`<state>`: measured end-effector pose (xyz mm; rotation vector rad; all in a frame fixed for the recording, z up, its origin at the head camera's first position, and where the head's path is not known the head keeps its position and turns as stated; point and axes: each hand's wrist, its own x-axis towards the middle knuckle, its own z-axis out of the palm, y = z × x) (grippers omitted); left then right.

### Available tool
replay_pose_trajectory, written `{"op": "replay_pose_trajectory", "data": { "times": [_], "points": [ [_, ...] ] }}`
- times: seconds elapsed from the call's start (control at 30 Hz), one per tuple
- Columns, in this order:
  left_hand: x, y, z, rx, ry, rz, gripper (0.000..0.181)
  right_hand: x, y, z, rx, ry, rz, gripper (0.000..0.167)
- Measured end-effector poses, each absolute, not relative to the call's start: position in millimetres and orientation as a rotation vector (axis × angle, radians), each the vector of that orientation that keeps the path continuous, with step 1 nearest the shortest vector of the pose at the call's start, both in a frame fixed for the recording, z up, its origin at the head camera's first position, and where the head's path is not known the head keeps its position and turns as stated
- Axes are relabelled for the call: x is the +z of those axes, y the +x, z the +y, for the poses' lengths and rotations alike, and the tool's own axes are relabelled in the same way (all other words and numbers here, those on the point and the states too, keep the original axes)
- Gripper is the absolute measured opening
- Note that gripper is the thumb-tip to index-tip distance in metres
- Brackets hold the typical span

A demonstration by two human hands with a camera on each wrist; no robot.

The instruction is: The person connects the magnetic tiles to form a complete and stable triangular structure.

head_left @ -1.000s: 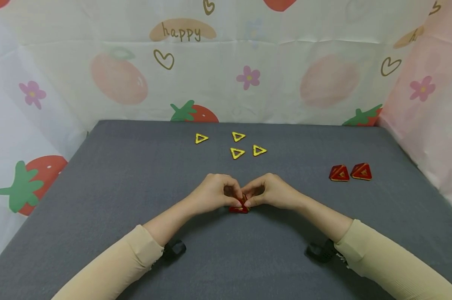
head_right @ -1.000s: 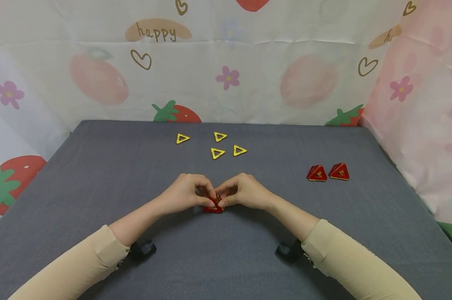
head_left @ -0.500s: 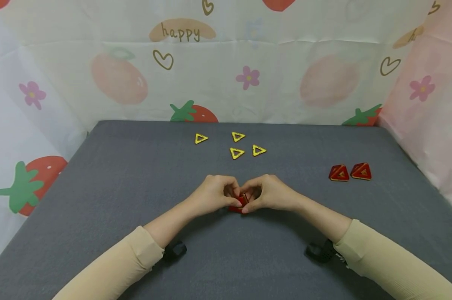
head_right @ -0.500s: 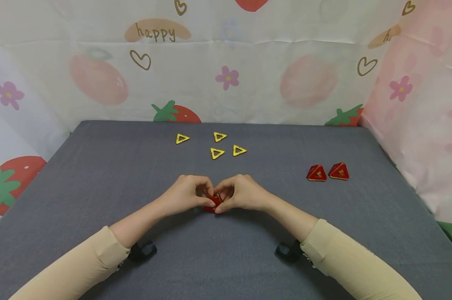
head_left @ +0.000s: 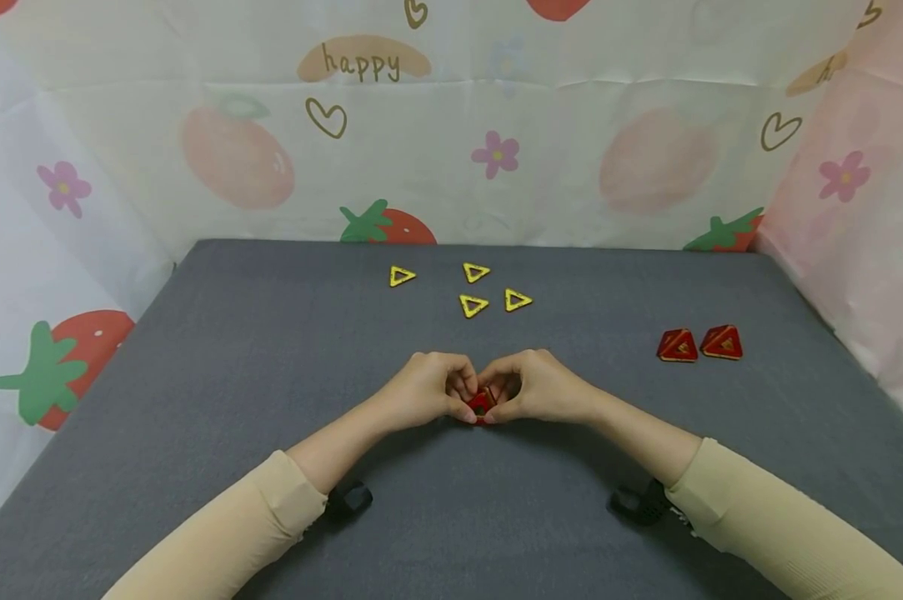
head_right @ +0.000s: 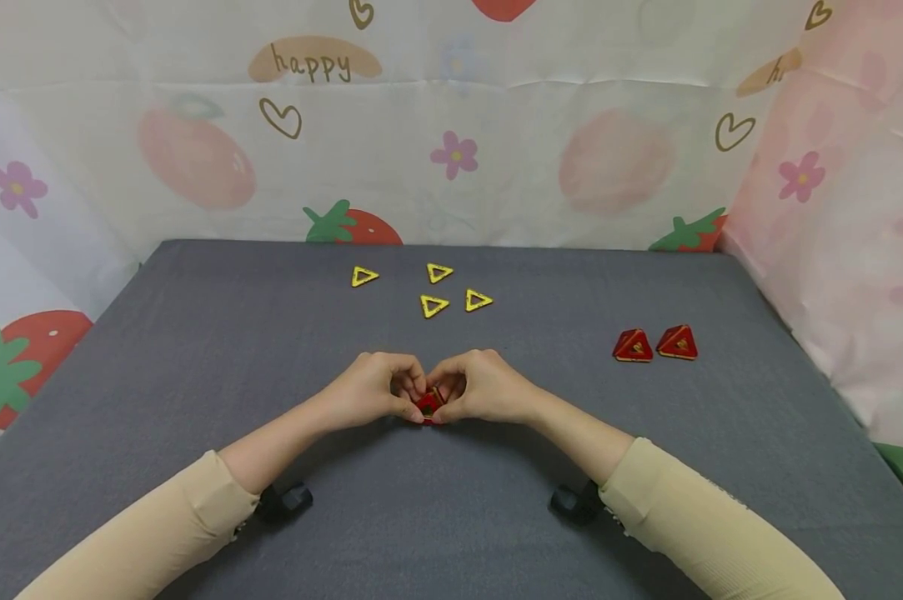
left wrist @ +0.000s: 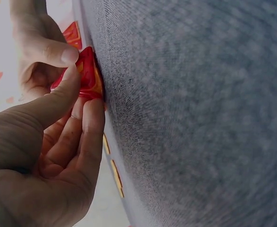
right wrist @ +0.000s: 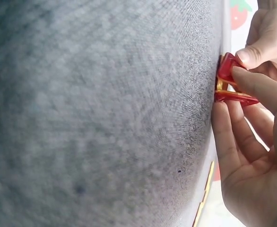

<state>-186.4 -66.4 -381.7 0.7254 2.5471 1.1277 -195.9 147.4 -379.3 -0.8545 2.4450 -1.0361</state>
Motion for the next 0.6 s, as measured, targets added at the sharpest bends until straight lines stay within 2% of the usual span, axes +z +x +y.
{"op": "replay_pose_trajectory", "data": {
  "times": [0.6],
  "points": [
    [-379.5, -188.6, -66.3, 1.111, 0.697, 2.542, 0.027, -379.8, -197.2, 149.0, -1.039, -0.897, 2.416, 0.036]
  ]
}}
